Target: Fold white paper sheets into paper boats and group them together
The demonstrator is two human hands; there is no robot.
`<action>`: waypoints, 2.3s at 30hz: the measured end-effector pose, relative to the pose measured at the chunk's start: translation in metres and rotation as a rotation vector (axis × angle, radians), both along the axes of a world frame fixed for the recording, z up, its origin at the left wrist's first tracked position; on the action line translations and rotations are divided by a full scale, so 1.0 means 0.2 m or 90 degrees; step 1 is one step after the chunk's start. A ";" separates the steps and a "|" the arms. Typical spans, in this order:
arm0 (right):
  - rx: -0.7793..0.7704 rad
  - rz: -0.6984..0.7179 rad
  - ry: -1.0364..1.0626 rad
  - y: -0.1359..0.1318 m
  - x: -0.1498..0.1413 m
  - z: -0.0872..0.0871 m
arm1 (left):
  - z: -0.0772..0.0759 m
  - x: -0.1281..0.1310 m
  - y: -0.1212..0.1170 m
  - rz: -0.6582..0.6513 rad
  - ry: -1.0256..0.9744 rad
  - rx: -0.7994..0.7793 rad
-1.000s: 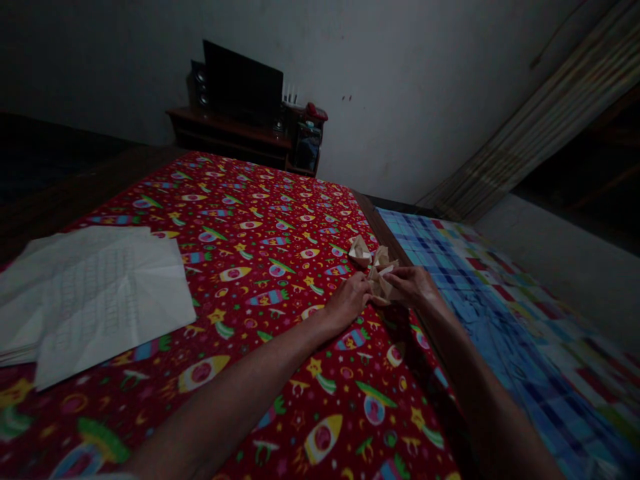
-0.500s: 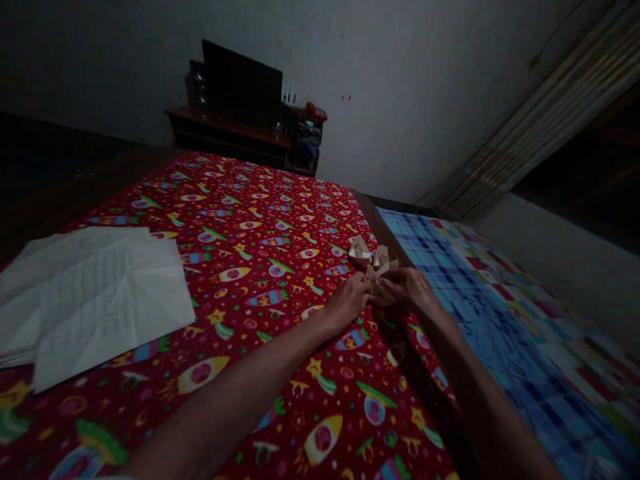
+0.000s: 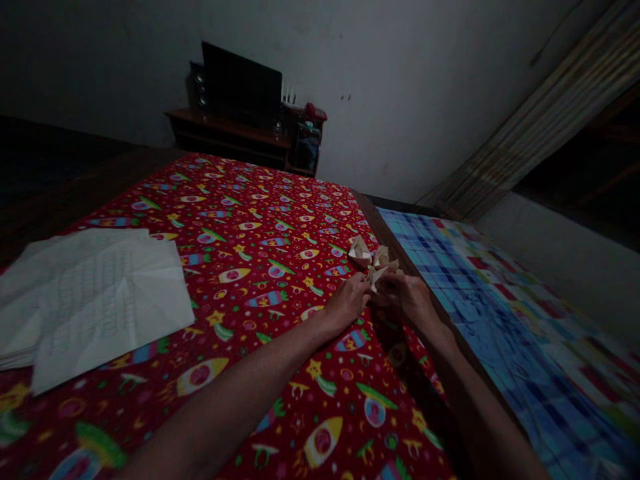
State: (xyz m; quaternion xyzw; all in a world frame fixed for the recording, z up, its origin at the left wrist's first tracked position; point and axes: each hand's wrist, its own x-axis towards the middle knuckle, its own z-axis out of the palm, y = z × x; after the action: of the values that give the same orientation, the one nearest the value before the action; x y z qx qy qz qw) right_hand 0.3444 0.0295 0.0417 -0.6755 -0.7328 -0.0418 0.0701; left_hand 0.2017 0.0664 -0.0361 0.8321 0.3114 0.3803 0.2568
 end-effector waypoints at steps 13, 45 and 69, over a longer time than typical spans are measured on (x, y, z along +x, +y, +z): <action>-0.102 -0.026 -0.113 0.06 -0.07 0.05 | 0.04 -0.03 -0.02 0.048 0.075 0.003; -0.166 -0.049 -0.186 0.14 -0.14 0.04 | -0.05 -0.03 0.02 0.060 0.003 0.100; -0.067 0.134 -0.042 -0.14 0.00 0.06 | 0.05 -0.06 -0.05 0.061 0.245 0.100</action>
State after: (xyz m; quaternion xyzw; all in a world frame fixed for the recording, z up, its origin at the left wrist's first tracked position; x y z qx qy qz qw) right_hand 0.3439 0.0008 0.0530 -0.5959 -0.8027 -0.0179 0.0142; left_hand 0.1894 0.0568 -0.0258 0.8912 0.3631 0.2493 0.1086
